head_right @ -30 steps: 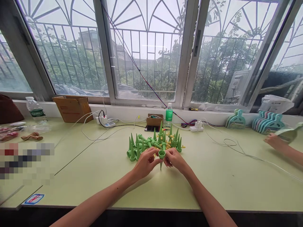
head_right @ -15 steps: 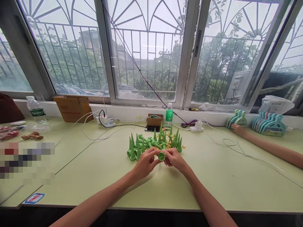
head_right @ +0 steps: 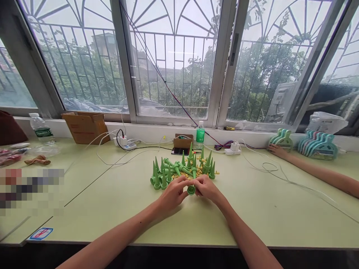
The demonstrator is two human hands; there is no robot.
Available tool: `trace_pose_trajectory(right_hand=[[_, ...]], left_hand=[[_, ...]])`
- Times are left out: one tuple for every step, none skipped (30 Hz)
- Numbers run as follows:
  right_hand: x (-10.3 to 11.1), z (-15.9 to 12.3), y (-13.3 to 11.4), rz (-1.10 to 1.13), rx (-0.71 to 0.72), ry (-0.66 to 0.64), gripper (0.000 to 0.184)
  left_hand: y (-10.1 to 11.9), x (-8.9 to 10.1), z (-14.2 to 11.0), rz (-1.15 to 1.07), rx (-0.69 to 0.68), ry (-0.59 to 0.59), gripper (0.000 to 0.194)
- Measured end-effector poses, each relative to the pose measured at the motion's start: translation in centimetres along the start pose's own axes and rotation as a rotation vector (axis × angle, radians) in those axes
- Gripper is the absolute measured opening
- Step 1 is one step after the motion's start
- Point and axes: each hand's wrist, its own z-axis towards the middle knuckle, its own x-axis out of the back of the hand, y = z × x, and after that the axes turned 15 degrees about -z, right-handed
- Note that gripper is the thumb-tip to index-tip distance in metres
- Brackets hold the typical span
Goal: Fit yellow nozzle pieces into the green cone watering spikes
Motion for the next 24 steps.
trace_pose_trajectory(right_hand=[[-0.1, 0.0, 0.1, -0.002, -0.007, 0.005, 0.050], [-0.1, 0.1, 0.3, 0.000, -0.008, 0.010, 0.049], [-0.1, 0.1, 0.3, 0.005, -0.005, 0.016, 0.049], [-0.1, 0.1, 0.3, 0.016, 0.001, 0.023, 0.049], [-0.2, 0.2, 0.3, 0.032, 0.009, 0.033, 0.049], [-0.2, 0.2, 0.2, 0.052, 0.019, 0.046, 0.050], [-0.2, 0.2, 0.1, 0.072, 0.029, 0.064, 0.051], [-0.1, 0.2, 0.1, 0.091, 0.037, 0.088, 0.051], [-0.1, 0.2, 0.0, 0.105, 0.043, 0.113, 0.050], [-0.1, 0.2, -0.1, 0.111, 0.048, 0.134, 0.049], [-0.1, 0.2, -0.1, 0.110, 0.052, 0.152, 0.048], [-0.1, 0.2, -0.1, 0.102, 0.057, 0.165, 0.048], [0.0, 0.3, -0.1, 0.090, 0.063, 0.173, 0.047], [-0.1, 0.3, 0.0, 0.078, 0.071, 0.177, 0.047], [-0.1, 0.3, 0.0, 0.068, 0.079, 0.178, 0.047], [-0.1, 0.3, 0.1, 0.058, 0.087, 0.179, 0.047], [-0.2, 0.3, 0.1, 0.049, 0.095, 0.178, 0.047], [-0.2, 0.2, 0.1, 0.036, 0.101, 0.175, 0.047], [-0.2, 0.2, 0.1, 0.020, 0.107, 0.169, 0.047], [-0.3, 0.1, 0.0, 0.003, 0.112, 0.156, 0.047], [-0.3, 0.1, -0.1, -0.015, 0.116, 0.143, 0.047], [-0.3, 0.0, -0.1, -0.031, 0.118, 0.130, 0.047], [-0.2, 0.0, -0.2, -0.042, 0.119, 0.119, 0.047], [-0.2, -0.1, -0.2, -0.051, 0.118, 0.112, 0.047]], left_hand=[[0.0, -0.1, 0.0, 0.005, 0.008, 0.003, 0.048], [0.0, -0.1, 0.0, 0.003, 0.020, 0.017, 0.045], [0.0, -0.2, 0.1, -0.006, 0.036, 0.041, 0.039], [0.0, -0.3, 0.2, -0.022, 0.058, 0.074, 0.032], [0.0, -0.3, 0.2, -0.045, 0.086, 0.111, 0.024], [0.0, -0.3, 0.3, -0.074, 0.119, 0.148, 0.018], [0.1, -0.3, 0.4, -0.111, 0.156, 0.182, 0.015], [0.1, -0.3, 0.6, -0.157, 0.195, 0.209, 0.013], [0.1, -0.3, 0.7, -0.214, 0.239, 0.229, 0.011], [0.2, -0.2, 0.8, -0.282, 0.288, 0.241, 0.011], [0.2, -0.2, 0.9, -0.362, 0.341, 0.246, 0.015], [0.3, -0.1, 1.0, -0.451, 0.397, 0.243, 0.021], [0.3, -0.1, 1.2, -0.546, 0.452, 0.232, 0.028], [0.3, -0.1, 1.2, -0.639, 0.502, 0.211, 0.035], [0.3, 0.0, 1.3, -0.723, 0.543, 0.182, 0.040], [0.3, 0.0, 1.3, -0.792, 0.574, 0.147, 0.044], [0.3, 0.0, 1.4, -0.844, 0.595, 0.112, 0.046], [0.3, 0.0, 1.3, -0.881, 0.609, 0.083, 0.047], [0.3, 0.0, 1.3, -0.904, 0.616, 0.062, 0.046], [0.3, 0.1, 1.3, -0.916, 0.619, 0.051, 0.046], [0.4, 0.1, 1.2, -0.918, 0.618, 0.047, 0.045], [0.4, 0.2, 1.2, -0.911, 0.613, 0.049, 0.045], [0.5, 0.2, 1.1, -0.892, 0.603, 0.052, 0.044], [0.5, 0.3, 1.0, -0.863, 0.589, 0.057, 0.044]])
